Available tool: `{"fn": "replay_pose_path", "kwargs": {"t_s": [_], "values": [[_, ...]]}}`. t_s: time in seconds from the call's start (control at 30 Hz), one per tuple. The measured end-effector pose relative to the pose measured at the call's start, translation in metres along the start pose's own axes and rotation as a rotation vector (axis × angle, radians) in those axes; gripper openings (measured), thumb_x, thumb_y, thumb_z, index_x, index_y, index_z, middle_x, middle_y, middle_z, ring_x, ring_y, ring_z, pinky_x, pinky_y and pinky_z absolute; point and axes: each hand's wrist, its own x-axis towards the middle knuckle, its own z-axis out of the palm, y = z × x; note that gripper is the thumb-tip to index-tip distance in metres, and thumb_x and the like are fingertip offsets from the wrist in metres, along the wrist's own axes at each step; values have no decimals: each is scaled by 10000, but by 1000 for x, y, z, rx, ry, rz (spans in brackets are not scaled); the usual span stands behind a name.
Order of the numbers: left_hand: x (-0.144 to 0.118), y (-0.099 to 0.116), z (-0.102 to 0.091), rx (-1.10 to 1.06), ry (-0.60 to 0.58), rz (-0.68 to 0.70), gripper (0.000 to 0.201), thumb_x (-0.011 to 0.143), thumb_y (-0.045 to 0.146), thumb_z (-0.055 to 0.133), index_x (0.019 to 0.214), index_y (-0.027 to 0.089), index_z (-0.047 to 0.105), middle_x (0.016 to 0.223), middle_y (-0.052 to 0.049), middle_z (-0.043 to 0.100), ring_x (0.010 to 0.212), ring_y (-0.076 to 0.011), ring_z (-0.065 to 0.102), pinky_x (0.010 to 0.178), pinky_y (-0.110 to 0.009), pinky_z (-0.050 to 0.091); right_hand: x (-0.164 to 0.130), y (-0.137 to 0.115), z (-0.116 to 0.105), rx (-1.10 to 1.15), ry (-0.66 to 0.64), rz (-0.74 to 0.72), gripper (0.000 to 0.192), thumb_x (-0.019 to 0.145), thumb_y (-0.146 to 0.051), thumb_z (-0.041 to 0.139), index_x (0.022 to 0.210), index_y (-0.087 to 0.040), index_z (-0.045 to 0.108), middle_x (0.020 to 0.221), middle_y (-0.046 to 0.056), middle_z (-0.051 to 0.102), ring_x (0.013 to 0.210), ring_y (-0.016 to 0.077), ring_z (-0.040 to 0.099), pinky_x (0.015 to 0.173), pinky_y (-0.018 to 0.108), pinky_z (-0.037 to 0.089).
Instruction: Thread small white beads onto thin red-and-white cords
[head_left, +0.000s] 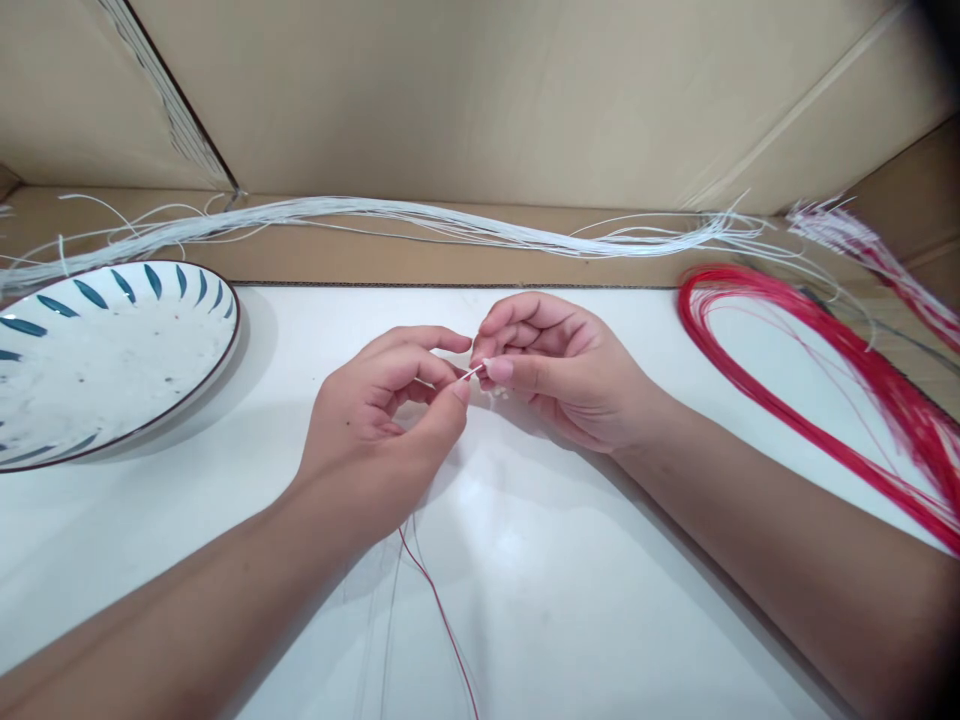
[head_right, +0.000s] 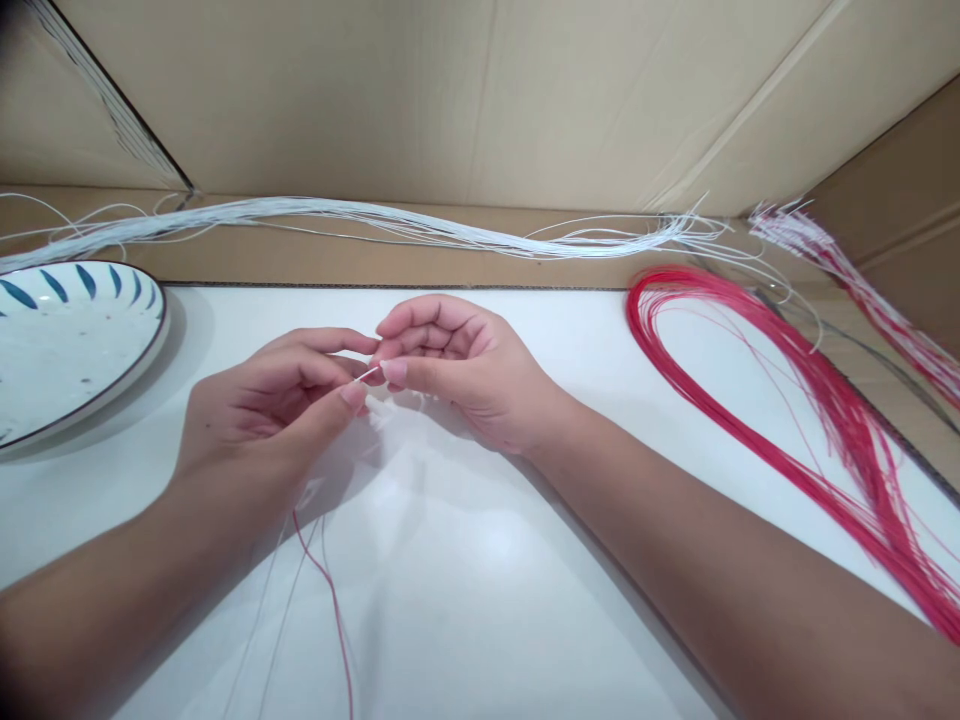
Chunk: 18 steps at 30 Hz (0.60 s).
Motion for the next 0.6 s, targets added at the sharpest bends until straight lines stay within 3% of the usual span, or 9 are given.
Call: {"fn": "replay_pose_path", "kwargs": {"t_s": [0.33, 0.5, 0.6], "values": [[1, -3, 0, 15, 3, -13, 176, 833, 233, 738, 659, 228, 707, 1113, -24, 738, 1055, -195, 697, 537, -186, 471, -3, -3, -1, -419, 3, -320, 178, 813, -87, 805, 921, -192, 711, 853, -3, 743, 801, 123, 736, 739, 241, 636], [2, -4, -1, 19, -18, -6, 186, 845, 244, 737, 661, 230, 715, 1123, -18, 734, 1066, -197, 692, 594, -201, 510, -4, -5, 0, -495, 20, -308, 165, 803, -143, 816, 920, -200, 714, 845, 7, 737, 781, 138, 717, 700, 269, 629], [3, -8, -1, -42, -19, 13, 176, 850, 224, 733, 674, 223, 716, 1140, -11, 724, 1010, -177, 700, 692, -234, 551, -1, -5, -4, -472, 114, -287, 194, 769, -165, 836, 917, -210, 720, 852, 6, 724, 773, 140, 699, 708, 279, 617]]}}
